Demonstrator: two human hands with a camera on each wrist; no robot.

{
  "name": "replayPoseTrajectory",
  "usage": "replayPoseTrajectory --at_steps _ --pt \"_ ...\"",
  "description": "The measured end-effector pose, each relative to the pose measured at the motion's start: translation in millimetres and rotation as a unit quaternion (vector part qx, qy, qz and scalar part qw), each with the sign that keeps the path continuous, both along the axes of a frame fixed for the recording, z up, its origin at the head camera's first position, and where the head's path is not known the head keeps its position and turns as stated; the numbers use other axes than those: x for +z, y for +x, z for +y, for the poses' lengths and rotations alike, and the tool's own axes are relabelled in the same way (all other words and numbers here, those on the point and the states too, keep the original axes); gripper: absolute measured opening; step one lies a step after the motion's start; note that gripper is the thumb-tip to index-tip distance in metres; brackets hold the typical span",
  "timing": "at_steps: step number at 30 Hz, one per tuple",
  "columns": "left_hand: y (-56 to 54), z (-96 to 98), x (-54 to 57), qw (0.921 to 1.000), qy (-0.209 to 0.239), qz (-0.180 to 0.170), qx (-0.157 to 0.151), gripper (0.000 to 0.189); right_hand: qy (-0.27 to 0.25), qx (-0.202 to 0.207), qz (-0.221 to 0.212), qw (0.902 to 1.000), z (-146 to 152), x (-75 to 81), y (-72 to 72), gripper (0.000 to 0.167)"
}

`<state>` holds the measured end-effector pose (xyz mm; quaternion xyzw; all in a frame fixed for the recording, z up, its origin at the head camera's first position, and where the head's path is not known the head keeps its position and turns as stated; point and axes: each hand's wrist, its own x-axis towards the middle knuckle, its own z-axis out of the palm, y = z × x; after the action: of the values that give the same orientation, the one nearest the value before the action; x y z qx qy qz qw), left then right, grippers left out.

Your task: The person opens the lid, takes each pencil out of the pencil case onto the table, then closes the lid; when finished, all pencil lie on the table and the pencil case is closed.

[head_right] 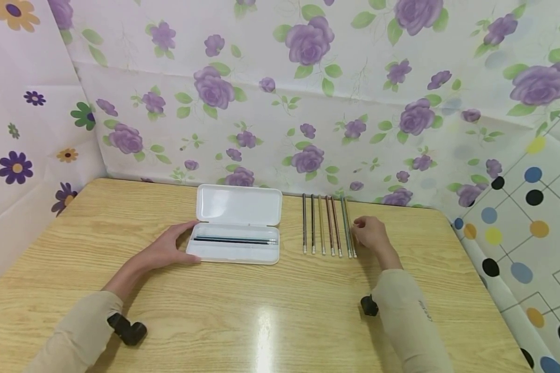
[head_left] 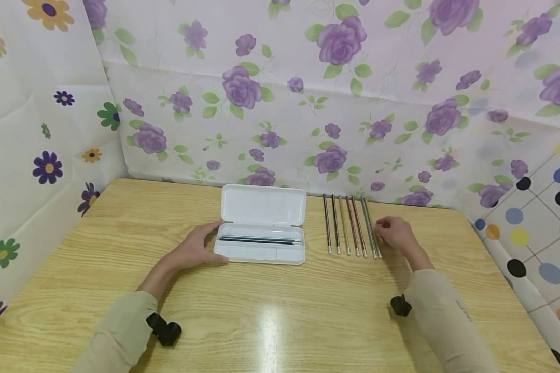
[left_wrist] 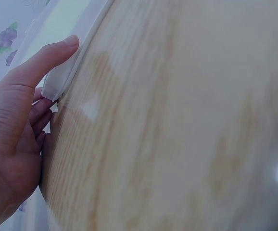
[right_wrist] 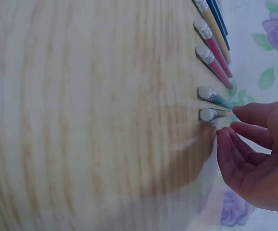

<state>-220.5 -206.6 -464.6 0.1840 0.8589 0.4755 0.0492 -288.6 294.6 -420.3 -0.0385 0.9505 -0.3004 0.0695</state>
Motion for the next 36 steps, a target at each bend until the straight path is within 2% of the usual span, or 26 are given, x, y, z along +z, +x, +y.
replayPoseTrajectory --at_steps 7,13,19,24,27,32,36 --pt "0.5 0.2 0.8 0.9999 0.001 -0.010 0.002 0.095 0.020 0.018 0.037 0.9989 -15 12.3 -1.8 0.037" --pt "0.5 -0.2 0.0 1.0000 0.000 -0.007 0.002 0.095 0.022 0.058 0.079 0.9950 -42 24.1 -0.9 0.034" --pt "0.5 -0.3 -0.1 1.0000 -0.003 -0.007 0.004 0.096 0.012 0.100 0.082 0.9916 -76 32.2 4.3 0.033" --pt "0.1 -0.4 -0.2 1.0000 -0.001 -0.008 0.001 0.096 0.025 0.166 0.111 0.9796 -105 29.3 7.4 0.027" --pt "0.0 -1.0 -0.3 1.0000 0.001 -0.008 -0.001 0.095 0.024 0.198 0.107 0.9740 -122 25.7 10.2 0.025" --pt "-0.4 -2.0 -0.1 1.0000 0.002 -0.006 -0.003 0.094 0.003 0.224 0.087 0.9707 -151 18.2 16.0 0.022" --pt "-1.2 -1.2 -0.7 0.9999 0.007 -0.004 -0.007 0.093 0.007 0.241 0.087 0.9666 -173 9.5 16.9 0.019"
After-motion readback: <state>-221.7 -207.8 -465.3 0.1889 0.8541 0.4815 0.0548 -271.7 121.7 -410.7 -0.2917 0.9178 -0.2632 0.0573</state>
